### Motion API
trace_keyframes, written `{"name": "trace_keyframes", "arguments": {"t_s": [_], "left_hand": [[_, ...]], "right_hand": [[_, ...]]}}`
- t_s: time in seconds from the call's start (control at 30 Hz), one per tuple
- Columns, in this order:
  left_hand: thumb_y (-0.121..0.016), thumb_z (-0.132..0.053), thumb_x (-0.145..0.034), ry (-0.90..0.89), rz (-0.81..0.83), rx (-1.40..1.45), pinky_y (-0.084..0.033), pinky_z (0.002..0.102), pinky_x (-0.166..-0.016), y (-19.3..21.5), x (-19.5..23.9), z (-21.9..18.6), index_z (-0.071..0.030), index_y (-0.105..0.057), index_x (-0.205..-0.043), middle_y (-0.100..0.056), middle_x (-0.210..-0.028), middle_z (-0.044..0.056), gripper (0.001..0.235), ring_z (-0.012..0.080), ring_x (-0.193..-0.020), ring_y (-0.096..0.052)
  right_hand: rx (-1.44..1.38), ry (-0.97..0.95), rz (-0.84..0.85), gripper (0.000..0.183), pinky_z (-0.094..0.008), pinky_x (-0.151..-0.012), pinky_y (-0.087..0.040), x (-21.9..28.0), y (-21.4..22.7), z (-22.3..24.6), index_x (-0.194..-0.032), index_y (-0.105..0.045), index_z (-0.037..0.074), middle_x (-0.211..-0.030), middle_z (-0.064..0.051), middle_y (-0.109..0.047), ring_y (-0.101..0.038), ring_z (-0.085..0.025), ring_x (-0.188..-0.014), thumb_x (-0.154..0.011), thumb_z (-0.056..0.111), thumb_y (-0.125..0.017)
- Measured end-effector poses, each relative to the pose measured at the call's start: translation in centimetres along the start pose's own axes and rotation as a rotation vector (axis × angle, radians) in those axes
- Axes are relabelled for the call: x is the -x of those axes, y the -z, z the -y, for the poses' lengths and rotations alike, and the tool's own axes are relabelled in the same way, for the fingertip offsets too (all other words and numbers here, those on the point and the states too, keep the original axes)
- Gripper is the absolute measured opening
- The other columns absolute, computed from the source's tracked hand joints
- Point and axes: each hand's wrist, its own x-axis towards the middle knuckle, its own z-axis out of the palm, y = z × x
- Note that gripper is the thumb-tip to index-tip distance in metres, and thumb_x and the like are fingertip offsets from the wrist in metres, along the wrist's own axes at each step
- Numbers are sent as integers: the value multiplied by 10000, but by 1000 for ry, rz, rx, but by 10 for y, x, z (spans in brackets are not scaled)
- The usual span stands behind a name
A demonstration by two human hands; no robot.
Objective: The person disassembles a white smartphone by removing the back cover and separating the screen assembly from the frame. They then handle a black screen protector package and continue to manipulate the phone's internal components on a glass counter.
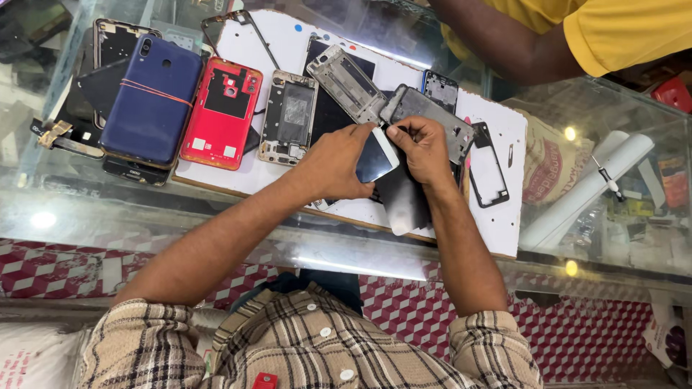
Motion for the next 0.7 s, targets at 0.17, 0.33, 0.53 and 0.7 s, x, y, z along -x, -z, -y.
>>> {"name": "trace_keyframes", "arguments": {"t_s": [0.17,0.33,0.53,0.7], "left_hand": [[-877,-308,-606,4,0,8,-541,467,-923,2,2,-1,110,-449,-1375,-635,-1170,302,974,450,-1045,-653],[-887,-316,-588,19,-27,12,-546,463,-914,4,2,-3,127,-464,-1355,-647,-1123,304,982,447,-1025,-660],[-888,-329,-580,28,-47,19,-554,459,-903,3,2,-3,133,-474,-1350,-653,-1111,307,988,447,-1007,-669],[-885,-326,-572,40,-46,35,-543,465,-929,0,5,0,128,-480,-1347,-651,-1136,313,985,456,-1039,-658]], "right_hand": [[-75,23,-7,88,-206,-682,-522,0,-6,2,-938,-725,-12,-835,-24,-733,-645,-52,-724,-968,70,-740],[-55,30,-59,74,-203,-657,-493,1,-10,6,-939,-734,-12,-816,-3,-709,-616,-44,-708,-974,54,-733],[-1,21,-93,107,-205,-619,-466,2,-8,3,-914,-736,-13,-780,10,-690,-584,-37,-675,-987,65,-725],[-43,-5,-91,114,-213,-647,-495,1,-9,-8,-909,-724,-3,-798,9,-699,-607,-42,-704,-988,79,-719]]}}
